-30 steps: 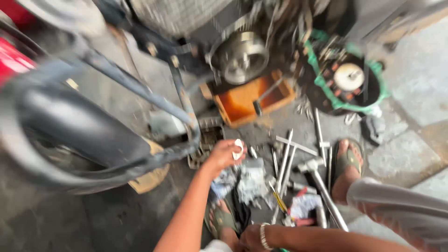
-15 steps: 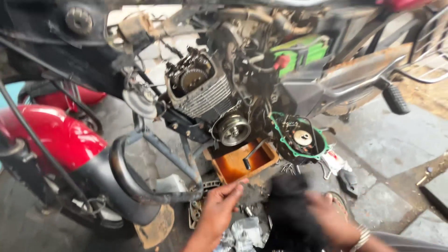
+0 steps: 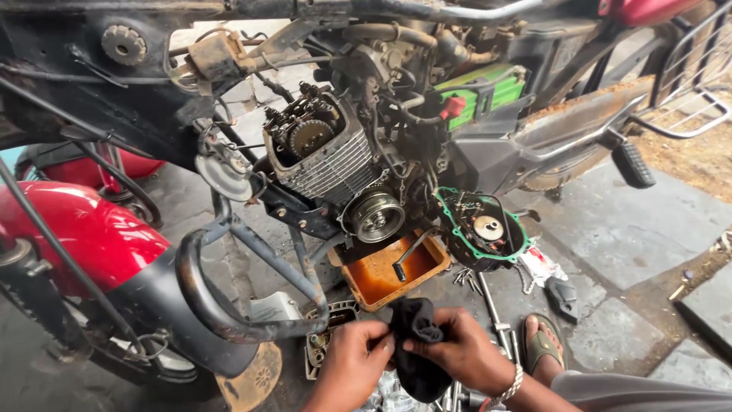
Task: Cleaning and assembling mechanical components of a disassembled motorcycle engine.
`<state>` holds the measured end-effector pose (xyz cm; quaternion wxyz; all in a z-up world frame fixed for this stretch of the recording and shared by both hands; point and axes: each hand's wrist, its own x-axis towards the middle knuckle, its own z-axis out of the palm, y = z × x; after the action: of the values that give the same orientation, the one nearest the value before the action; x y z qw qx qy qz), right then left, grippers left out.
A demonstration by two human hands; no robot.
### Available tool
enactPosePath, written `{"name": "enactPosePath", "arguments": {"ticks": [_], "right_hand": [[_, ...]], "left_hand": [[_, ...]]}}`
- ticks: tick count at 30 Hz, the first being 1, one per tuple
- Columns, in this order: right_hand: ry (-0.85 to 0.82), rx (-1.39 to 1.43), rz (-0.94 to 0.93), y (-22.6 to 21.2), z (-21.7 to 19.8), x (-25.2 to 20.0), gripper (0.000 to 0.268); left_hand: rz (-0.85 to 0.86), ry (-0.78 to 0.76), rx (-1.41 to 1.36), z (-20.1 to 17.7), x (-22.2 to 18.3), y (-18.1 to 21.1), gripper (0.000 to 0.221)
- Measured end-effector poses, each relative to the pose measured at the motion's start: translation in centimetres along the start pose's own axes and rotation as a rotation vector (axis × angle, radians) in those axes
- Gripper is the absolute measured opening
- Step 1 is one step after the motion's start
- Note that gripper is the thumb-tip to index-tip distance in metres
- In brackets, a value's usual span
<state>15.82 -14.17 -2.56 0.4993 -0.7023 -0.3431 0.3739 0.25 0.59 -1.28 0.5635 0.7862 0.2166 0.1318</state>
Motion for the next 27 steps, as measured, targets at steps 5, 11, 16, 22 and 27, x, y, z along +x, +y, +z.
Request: {"name": "enactPosePath", "arguments": {"ticks": [5,11,16,22,27], "right_hand": [[-0.058,0.153,-0.104,0.0,0.1,0.2,0.020],[-0.055,0.223,-0.145,0.1,-0.3,0.1,0.039],[0.064,0.321,-0.109,-0.4,0.1,0.1,0.054],[0.097,0.014,-0.075,0.8,-1.9,0.8,0.051],[0.192,0.293,0.049,-2.4,-1.7,0.6,0.043]], "left_hand": [[-0.117,0.081,-0.083,-0.5,-0.5,2.6,0.016],[0.122,0.136,0.053,-0.4,-0.4,2.2,0.014],[0.043,0.152,-0.303,0.1,-0.3,2.2,0.015],[0.068,0.335,-0.577,-0.7,0.9,0.5,0.015],[0.077,0.278,-0.655,-0.1,1.2,0.1,0.013]]}}
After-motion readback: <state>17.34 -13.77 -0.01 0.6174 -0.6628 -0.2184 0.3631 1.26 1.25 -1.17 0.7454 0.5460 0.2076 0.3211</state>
